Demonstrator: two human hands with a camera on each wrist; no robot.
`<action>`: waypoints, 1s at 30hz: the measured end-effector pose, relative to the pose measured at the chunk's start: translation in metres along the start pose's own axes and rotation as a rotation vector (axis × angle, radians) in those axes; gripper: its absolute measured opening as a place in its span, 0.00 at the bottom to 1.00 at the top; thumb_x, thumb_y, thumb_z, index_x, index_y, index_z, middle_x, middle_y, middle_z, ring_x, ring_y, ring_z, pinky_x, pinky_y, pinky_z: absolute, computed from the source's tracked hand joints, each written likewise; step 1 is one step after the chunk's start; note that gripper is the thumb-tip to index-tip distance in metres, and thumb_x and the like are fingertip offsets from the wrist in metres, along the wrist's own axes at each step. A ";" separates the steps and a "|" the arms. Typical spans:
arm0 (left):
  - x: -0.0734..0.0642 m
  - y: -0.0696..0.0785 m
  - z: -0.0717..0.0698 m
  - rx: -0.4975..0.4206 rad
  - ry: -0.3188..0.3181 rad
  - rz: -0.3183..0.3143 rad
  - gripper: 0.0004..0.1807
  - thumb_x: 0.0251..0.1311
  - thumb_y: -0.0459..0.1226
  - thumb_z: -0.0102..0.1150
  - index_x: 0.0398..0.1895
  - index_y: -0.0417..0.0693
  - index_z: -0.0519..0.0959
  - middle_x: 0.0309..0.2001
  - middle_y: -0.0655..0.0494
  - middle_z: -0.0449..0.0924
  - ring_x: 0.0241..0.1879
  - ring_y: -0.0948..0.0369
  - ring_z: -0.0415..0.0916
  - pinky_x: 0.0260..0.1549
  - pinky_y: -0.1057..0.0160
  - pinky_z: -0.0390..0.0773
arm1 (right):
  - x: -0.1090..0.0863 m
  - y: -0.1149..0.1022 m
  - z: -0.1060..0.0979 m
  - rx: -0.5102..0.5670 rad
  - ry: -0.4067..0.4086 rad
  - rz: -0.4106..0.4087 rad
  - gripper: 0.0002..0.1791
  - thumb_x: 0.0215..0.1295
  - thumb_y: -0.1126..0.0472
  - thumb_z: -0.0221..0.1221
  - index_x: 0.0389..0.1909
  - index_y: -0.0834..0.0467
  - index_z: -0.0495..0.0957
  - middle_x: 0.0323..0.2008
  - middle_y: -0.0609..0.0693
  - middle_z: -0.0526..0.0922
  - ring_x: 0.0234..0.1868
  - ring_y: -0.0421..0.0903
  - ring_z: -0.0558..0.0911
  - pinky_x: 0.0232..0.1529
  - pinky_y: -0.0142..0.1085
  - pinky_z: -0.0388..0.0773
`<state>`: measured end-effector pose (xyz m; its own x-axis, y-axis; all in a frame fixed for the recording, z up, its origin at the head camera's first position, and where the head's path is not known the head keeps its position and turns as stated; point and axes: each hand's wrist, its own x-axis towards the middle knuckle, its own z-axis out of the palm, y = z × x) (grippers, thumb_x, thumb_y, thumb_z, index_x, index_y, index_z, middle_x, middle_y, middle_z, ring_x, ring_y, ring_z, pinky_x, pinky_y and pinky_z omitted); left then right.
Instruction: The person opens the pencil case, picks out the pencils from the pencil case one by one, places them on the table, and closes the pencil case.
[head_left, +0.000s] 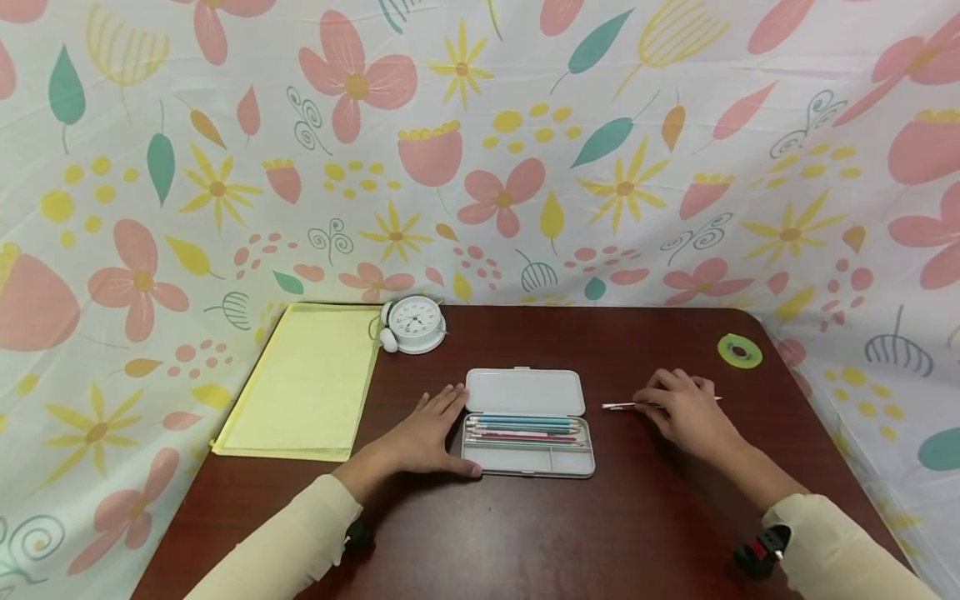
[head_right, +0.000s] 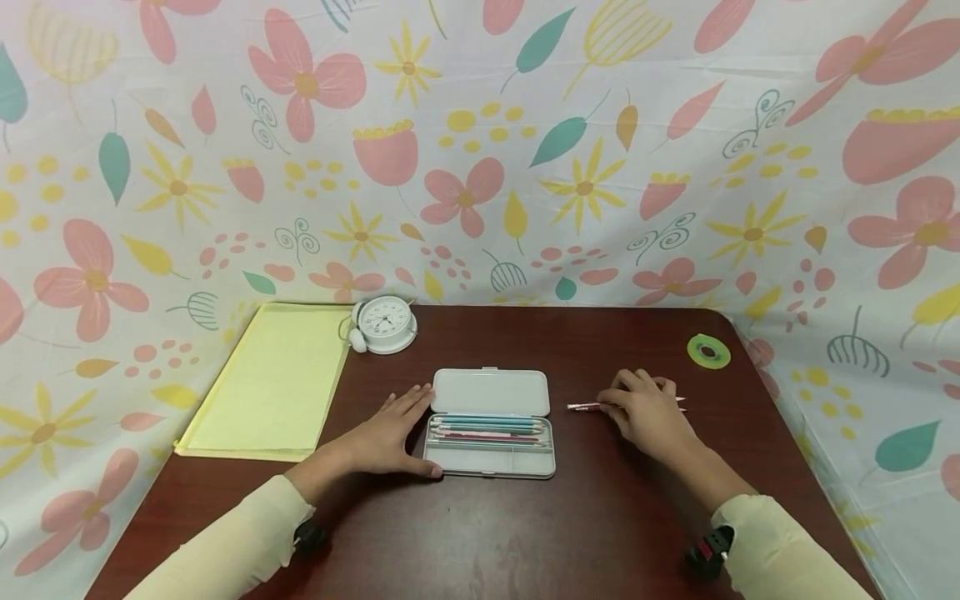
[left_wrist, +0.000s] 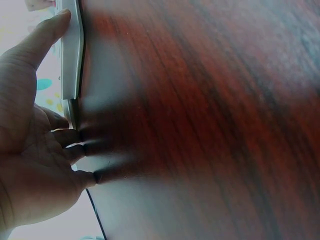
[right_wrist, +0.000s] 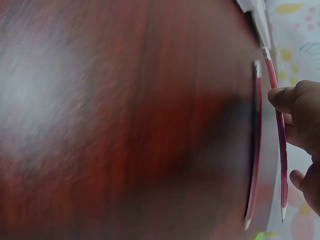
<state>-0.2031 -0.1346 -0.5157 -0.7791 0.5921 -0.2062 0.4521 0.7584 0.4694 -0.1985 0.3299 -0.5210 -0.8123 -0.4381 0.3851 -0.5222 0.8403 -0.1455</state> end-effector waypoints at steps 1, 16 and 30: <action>0.000 0.000 0.000 -0.001 -0.001 -0.001 0.74 0.56 0.70 0.76 0.91 0.39 0.47 0.92 0.41 0.46 0.92 0.43 0.43 0.87 0.32 0.47 | -0.002 0.002 0.000 -0.005 0.002 -0.005 0.10 0.63 0.65 0.78 0.41 0.48 0.93 0.38 0.43 0.80 0.39 0.46 0.75 0.45 0.70 0.74; -0.001 -0.001 0.000 -0.013 0.008 0.005 0.74 0.56 0.70 0.76 0.91 0.38 0.48 0.91 0.40 0.46 0.91 0.42 0.43 0.87 0.31 0.48 | -0.013 0.009 0.006 -0.021 0.031 -0.028 0.12 0.59 0.66 0.79 0.41 0.48 0.93 0.38 0.43 0.81 0.42 0.49 0.78 0.44 0.67 0.74; 0.000 0.001 -0.001 -0.011 0.003 0.006 0.74 0.56 0.70 0.76 0.91 0.39 0.48 0.91 0.40 0.46 0.92 0.43 0.43 0.87 0.32 0.47 | -0.008 0.008 0.007 0.005 -0.041 0.035 0.12 0.65 0.66 0.76 0.47 0.49 0.93 0.42 0.45 0.85 0.47 0.52 0.83 0.46 0.67 0.76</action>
<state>-0.2030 -0.1348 -0.5141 -0.7778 0.5955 -0.2009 0.4516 0.7519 0.4803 -0.1977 0.3377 -0.5313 -0.8397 -0.4214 0.3425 -0.4948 0.8537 -0.1627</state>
